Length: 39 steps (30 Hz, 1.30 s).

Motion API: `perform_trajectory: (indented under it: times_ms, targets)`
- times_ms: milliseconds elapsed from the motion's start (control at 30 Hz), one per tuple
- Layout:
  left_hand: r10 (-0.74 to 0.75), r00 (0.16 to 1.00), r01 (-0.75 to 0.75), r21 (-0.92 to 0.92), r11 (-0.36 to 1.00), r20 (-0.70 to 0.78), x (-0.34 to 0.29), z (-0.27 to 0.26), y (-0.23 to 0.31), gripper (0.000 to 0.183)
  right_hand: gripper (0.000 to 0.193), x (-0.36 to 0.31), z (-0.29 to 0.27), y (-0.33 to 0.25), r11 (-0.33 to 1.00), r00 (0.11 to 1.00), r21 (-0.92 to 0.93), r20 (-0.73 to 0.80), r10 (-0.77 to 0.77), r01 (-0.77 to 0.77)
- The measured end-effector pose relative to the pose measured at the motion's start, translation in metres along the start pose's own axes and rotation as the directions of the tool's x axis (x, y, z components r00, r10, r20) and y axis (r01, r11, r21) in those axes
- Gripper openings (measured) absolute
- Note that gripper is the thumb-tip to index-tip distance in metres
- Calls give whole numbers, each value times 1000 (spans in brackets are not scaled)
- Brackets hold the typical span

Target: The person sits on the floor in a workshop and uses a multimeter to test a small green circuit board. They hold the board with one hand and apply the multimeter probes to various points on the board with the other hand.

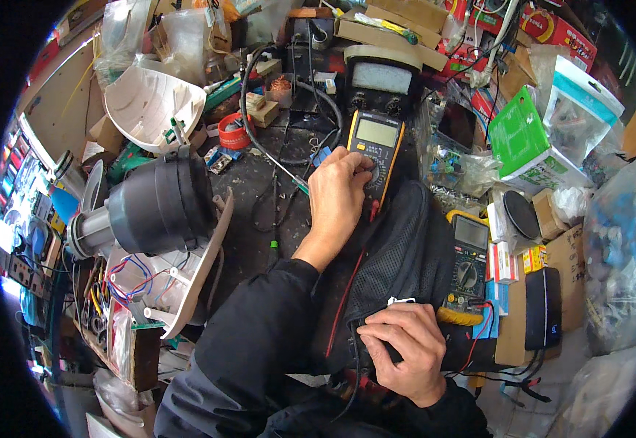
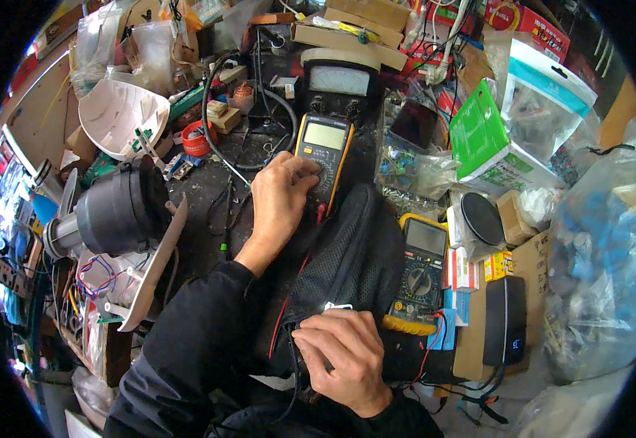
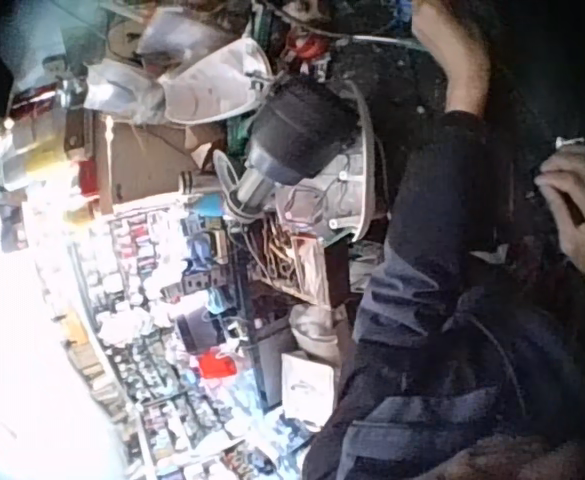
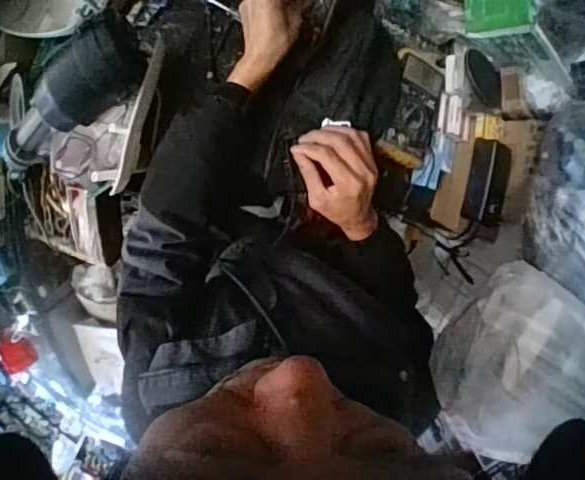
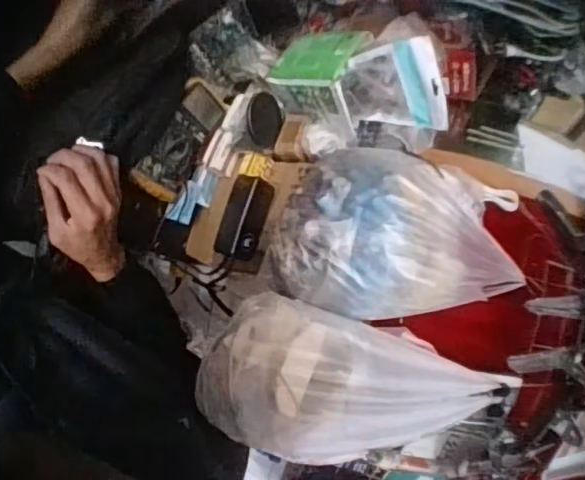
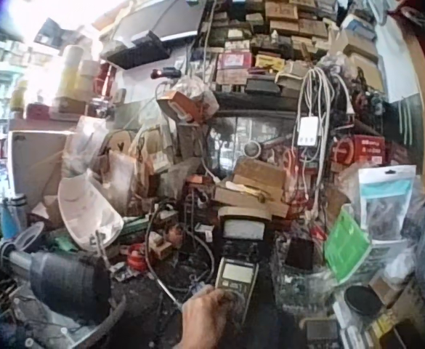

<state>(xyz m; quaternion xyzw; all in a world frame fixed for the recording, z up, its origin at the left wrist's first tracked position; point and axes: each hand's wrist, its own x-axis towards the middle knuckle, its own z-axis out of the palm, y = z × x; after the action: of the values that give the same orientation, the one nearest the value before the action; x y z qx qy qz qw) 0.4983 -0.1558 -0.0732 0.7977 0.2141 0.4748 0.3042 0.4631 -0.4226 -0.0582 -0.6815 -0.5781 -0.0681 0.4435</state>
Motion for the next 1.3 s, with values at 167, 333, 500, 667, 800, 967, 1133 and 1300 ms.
perform_trajectory:
  times_ms: [167,333,500,667,800,967,1133,1300]
  targets:
    - [140,990,-137,106,985,-26,1,-2,-1,14,14,-1,1,-1,1000,1000,-9,4,3,-3]
    - [97,995,-90,151,984,-36,0,-1,-1,13,12,0,0,-1,1000,1000,-11,4,-1,1]
    - [32,999,-27,137,990,-33,3,0,-1,13,12,-1,1,-3,1000,1000,-15,-13,1,-1]
    - [8,999,-5,73,997,-45,2,4,1,10,11,-1,2,-5,1000,1000,-19,-24,0,-1]
    - [34,998,-32,34,999,-51,0,4,-2,9,12,-2,3,-7,1000,999,-18,-33,4,-5]
    - [136,987,-133,37,990,-87,0,6,-8,10,13,0,4,-9,1000,999,-27,-50,-11,9]
    - [55,996,-51,54,997,-69,7,-8,1,13,13,3,4,-13,998,998,-52,-52,-25,22]
    - [-1,995,-12,-128,992,-99,-33,-73,54,22,12,0,8,-13,998,999,-68,-50,-16,13]
